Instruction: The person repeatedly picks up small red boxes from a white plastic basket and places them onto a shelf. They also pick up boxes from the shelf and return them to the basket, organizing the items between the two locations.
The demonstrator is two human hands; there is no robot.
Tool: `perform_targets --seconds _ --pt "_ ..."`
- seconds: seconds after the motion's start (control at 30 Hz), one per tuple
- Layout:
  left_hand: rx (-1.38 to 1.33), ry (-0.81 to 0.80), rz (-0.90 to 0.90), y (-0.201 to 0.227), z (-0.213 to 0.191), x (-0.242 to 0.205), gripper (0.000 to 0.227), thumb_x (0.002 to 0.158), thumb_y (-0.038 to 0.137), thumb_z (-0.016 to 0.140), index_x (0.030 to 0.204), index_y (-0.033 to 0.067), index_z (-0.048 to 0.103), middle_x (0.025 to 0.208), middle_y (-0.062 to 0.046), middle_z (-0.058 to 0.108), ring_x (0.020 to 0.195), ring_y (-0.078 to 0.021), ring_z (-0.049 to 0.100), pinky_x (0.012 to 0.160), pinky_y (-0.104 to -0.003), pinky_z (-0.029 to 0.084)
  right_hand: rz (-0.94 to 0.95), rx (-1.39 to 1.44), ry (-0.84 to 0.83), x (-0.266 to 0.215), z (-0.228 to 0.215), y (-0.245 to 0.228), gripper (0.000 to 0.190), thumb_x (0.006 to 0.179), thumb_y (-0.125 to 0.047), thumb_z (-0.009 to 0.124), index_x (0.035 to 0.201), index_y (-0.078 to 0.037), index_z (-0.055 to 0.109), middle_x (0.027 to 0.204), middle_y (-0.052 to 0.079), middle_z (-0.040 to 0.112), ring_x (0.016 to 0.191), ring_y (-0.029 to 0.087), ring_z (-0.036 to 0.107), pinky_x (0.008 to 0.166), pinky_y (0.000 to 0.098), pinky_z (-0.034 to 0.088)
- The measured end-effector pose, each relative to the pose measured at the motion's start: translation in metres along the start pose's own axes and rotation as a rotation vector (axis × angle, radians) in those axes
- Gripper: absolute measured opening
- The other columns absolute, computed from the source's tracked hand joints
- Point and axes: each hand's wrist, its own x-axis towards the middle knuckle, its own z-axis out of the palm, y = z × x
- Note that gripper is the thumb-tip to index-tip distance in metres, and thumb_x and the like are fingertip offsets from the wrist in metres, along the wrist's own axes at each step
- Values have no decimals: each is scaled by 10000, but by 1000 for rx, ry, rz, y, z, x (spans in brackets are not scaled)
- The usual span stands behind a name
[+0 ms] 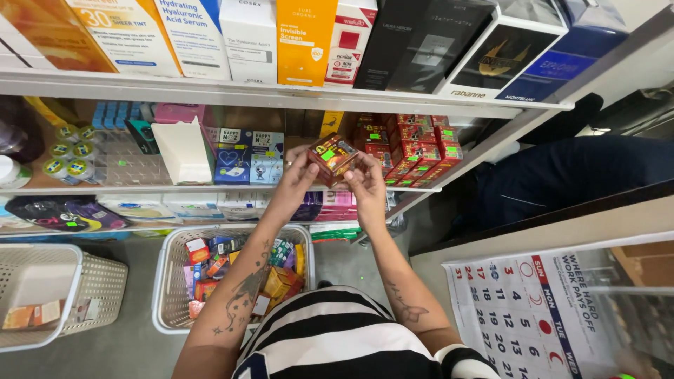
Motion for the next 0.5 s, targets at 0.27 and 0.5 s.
perform_targets --seconds 0.27,0.5 --pt "-308 -23 -179 65 9 13 813 916 253 798 1549 55 327 1411 -160 561 1294 -242 584 1095 -364 496 39 -78 10 -2 8 -20 447 996 60 580 1420 4 450 1236 114 542 1008 237 715 830 399 671" --pt "-290 -15 -216 59 16 19 832 846 233 852 1515 34 398 1344 -136 629 1243 -226 627 1060 -353 530 69 -324 -13 4 -13 -28 410 963 20 649 1355 25 528 1153 70 528 906 154 691 744 338 673"
